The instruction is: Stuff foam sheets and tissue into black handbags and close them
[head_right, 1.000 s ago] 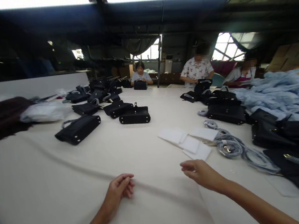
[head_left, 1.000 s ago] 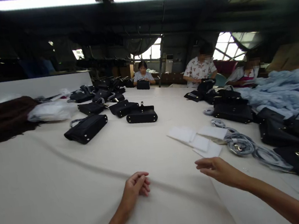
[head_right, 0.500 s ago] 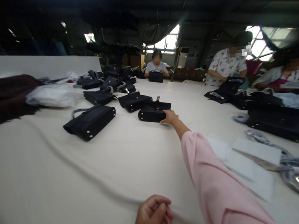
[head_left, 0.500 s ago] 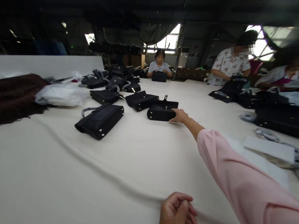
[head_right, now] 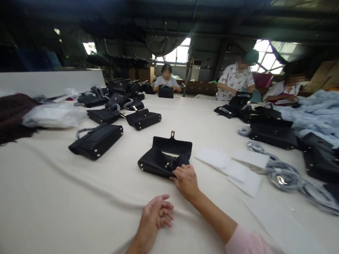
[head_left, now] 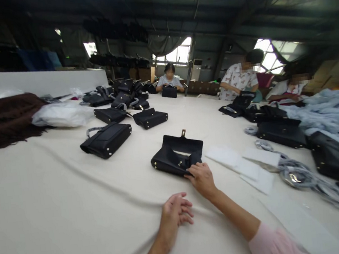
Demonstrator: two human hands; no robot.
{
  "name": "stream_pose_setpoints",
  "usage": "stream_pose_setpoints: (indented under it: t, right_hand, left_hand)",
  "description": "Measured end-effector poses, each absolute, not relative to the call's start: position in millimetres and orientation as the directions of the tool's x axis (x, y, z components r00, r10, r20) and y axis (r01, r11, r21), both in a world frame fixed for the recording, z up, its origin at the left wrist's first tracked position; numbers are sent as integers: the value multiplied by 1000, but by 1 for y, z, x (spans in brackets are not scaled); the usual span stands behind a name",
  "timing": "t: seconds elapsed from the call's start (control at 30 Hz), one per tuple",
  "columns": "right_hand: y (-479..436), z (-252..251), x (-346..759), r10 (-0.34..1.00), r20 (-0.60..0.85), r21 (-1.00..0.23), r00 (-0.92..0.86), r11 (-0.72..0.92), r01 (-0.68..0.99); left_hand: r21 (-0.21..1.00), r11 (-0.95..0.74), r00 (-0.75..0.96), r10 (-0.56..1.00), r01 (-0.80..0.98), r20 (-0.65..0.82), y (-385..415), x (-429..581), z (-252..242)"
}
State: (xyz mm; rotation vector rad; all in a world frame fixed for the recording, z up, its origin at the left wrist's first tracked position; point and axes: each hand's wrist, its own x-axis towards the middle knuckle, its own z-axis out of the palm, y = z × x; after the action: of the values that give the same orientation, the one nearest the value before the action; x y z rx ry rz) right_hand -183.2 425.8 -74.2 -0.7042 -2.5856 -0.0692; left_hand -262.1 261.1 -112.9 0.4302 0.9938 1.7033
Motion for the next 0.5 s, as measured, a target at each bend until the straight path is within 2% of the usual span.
stream_pose_setpoints:
  t: [0.07,0.13,0.2,0.27,0.3,0.37,0.43,0.5]
  right_hand:
    - [389,-70,-138,408,436,-113,-802,909,402]
    - [359,-61,-94,366,410,-142,-835,930,338]
    - [333,-53,-52,343,391,-149,-854,939,309]
    - [306,-48,-11,334,385,-162,-860,942,293]
    - [292,-48,9,333,388,-177,-859,942,285]
    - [263,-53,43,333,412,-212,-848,940,266]
    - [233,-61,69,327,456,-232,-828,942,244]
    - [207,-69,87,319,518,-229,-794,946,231]
  left_hand:
    - [808,-20,-394,880,-589,-265,248,-263,-104]
    - [911,89,-492,819,-402,-296,225,-256,-96]
    - [985,173,-682,717,-20,-140,192,-240,-87]
    - [915,198,-780,603,350,168,157,-218,-77]
    - [860,177,-762,570,479,307,143,-206,-71]
    - [759,64,-622,619,648,479,125,-185,-59]
    - [670,-83,-397,749,738,531,123,-169,-49]
    - [593,-167,-171,866,788,470,130,-158,-42]
